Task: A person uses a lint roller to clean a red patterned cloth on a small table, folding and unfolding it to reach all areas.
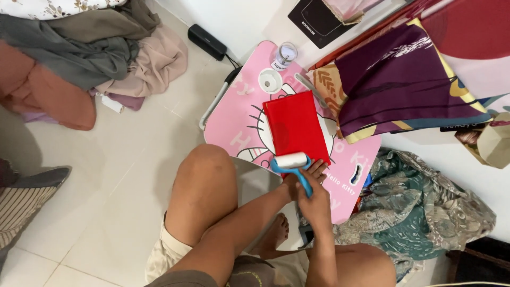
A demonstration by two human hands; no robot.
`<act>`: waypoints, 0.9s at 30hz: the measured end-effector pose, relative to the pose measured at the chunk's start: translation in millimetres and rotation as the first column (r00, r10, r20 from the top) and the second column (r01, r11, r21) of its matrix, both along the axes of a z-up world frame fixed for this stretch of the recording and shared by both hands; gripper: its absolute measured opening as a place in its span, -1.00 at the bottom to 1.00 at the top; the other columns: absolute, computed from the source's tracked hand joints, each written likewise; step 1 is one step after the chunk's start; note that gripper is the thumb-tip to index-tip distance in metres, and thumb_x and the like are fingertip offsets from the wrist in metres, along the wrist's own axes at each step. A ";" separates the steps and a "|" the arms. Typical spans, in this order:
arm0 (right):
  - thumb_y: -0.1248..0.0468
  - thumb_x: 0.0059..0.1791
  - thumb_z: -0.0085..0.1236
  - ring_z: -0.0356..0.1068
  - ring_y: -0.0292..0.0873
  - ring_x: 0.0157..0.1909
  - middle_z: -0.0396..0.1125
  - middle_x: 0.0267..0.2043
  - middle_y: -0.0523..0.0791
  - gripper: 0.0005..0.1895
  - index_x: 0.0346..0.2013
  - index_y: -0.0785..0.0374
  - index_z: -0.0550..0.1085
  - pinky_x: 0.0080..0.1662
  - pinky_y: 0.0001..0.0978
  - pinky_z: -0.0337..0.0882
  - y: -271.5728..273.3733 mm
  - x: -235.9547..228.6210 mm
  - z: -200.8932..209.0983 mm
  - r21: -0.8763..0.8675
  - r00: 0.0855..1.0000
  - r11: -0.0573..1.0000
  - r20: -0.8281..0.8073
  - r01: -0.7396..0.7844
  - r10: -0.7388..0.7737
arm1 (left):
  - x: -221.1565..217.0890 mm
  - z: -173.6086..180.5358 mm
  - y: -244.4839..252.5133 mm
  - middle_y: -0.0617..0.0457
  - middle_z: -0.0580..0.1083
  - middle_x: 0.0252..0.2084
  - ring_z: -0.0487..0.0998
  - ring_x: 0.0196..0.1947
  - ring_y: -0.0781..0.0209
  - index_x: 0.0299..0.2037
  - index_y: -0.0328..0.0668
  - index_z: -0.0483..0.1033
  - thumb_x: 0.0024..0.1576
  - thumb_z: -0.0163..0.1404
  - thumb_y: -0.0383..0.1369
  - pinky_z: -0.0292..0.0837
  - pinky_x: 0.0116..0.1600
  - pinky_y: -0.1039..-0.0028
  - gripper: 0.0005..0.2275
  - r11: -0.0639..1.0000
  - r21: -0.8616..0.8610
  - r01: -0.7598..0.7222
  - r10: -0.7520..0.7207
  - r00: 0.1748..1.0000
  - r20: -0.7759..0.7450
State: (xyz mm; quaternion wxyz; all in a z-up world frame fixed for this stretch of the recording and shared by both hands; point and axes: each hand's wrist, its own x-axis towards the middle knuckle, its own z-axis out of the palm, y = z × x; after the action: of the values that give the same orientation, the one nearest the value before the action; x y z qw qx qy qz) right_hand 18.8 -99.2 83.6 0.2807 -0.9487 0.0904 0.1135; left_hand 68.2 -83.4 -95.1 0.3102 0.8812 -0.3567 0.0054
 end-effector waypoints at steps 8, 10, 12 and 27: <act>0.10 0.03 0.07 0.39 0.22 0.20 0.47 0.11 -0.10 -0.56 0.23 -0.25 0.47 0.16 0.17 0.39 33.5 94.6 -34.8 -0.128 0.989 0.984 0.065 -0.125 0.134 | 2.0 22.1 14.1 -0.08 0.45 0.18 0.44 0.09 -0.10 0.29 -0.23 0.20 0.00 0.11 -0.25 0.37 0.20 0.22 -0.37 0.999 -0.010 -0.041 0.041 0.999 -0.018; 0.11 0.02 0.08 0.41 0.20 0.17 0.48 0.09 -0.08 -0.56 0.21 -0.22 0.48 0.14 0.13 0.41 46.4 117.5 -29.2 -0.124 0.985 0.982 0.080 -0.144 0.155 | 1.2 23.5 14.8 -0.08 0.43 0.21 0.42 0.12 -0.11 0.34 -0.23 0.15 -0.01 0.13 -0.23 0.35 0.22 0.22 -0.31 0.999 -0.012 -0.050 0.049 0.999 -0.022; 0.13 0.01 0.08 0.43 0.19 0.15 0.49 0.06 -0.06 -0.56 0.20 -0.20 0.50 0.13 0.09 0.43 54.8 133.7 -25.3 -0.119 0.980 0.980 0.095 -0.162 0.174 | 0.6 23.5 14.8 -0.09 0.42 0.25 0.41 0.15 -0.11 0.38 -0.24 0.11 -0.03 0.14 -0.20 0.34 0.25 0.22 -0.25 0.998 -0.013 -0.057 0.056 0.998 -0.027; 0.37 -0.04 0.15 0.15 -0.26 -0.55 0.43 -0.48 -0.08 -0.53 0.19 0.17 0.52 -0.43 -0.40 0.27 5.5 -22.0 -5.0 0.037 0.962 0.999 0.274 -0.035 0.024 | 17.6 -64.4 -45.3 0.01 0.29 0.19 0.21 0.20 0.02 0.04 -0.09 0.41 0.14 -0.05 -0.27 0.13 0.30 0.18 -0.72 0.990 -0.053 -0.130 0.128 0.991 -0.041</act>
State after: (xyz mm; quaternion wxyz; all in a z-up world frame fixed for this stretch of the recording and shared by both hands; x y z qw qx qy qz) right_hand -3.2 -93.7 78.6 0.3083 -0.9506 0.0343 -0.0123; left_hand 85.8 -128.8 -159.6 0.3403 0.8934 -0.2925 0.0188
